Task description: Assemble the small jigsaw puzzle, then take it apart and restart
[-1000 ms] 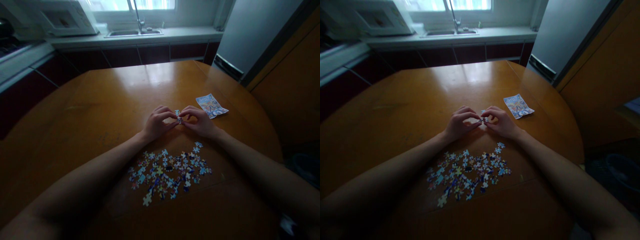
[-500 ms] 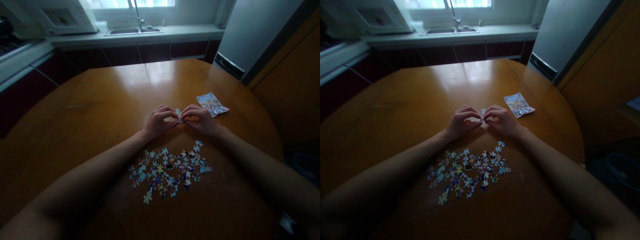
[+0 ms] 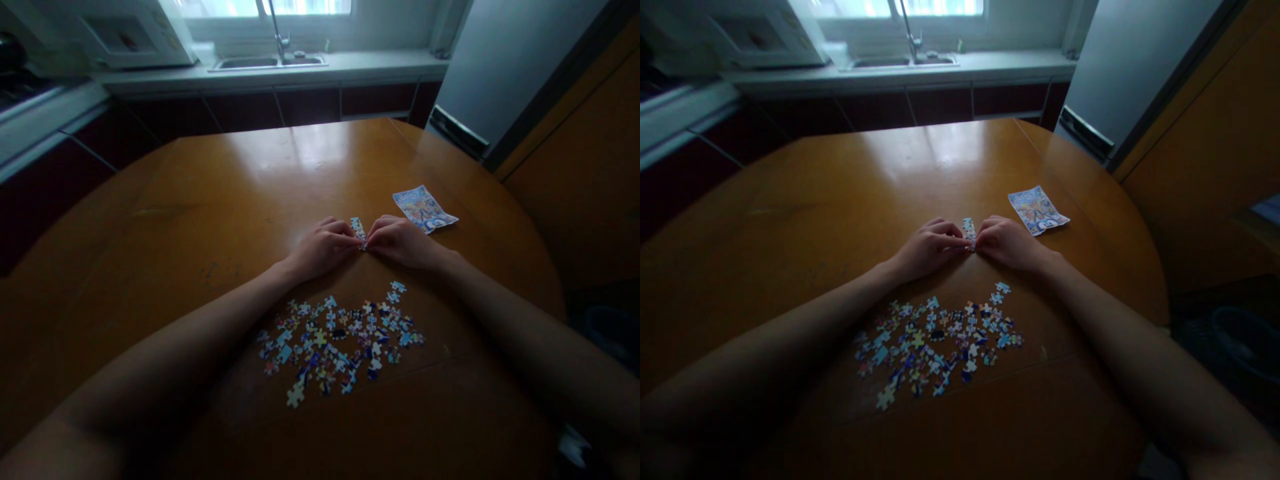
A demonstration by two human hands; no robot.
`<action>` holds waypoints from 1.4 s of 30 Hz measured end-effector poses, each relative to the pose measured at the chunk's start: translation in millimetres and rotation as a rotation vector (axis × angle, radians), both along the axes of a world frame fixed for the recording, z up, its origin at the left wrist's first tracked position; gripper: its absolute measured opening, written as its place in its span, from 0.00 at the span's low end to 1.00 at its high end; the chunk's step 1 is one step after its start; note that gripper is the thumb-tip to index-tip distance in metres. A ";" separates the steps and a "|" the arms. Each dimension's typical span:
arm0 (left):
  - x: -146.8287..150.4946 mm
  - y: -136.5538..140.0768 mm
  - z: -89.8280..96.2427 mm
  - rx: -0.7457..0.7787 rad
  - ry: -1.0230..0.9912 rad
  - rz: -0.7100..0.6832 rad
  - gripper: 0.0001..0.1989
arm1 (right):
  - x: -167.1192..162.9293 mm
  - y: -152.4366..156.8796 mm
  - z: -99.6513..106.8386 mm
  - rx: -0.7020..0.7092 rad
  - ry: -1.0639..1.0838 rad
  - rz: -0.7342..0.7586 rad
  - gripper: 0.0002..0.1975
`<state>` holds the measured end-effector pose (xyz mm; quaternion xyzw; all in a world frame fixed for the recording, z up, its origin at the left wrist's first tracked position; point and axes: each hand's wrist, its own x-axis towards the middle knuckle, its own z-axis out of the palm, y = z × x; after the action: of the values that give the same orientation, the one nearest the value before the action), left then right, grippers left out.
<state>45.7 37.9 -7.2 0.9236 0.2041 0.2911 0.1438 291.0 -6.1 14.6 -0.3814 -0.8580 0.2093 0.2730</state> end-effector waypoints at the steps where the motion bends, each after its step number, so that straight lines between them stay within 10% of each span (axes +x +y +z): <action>1: 0.1 -0.5 0.6 0.000 0.019 -0.007 0.09 | 0.1 -0.1 0.0 0.003 -0.002 -0.001 0.07; 42: -0.2 -6.1 6.2 0.023 0.114 -0.024 0.17 | 0.1 3.8 -8.4 -0.057 0.069 -0.143 0.10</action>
<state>45.5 31.7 -1.0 0.9426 0.1976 0.2386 0.1249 291.1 -2.3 6.2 -0.4420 -0.8124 0.2264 0.3056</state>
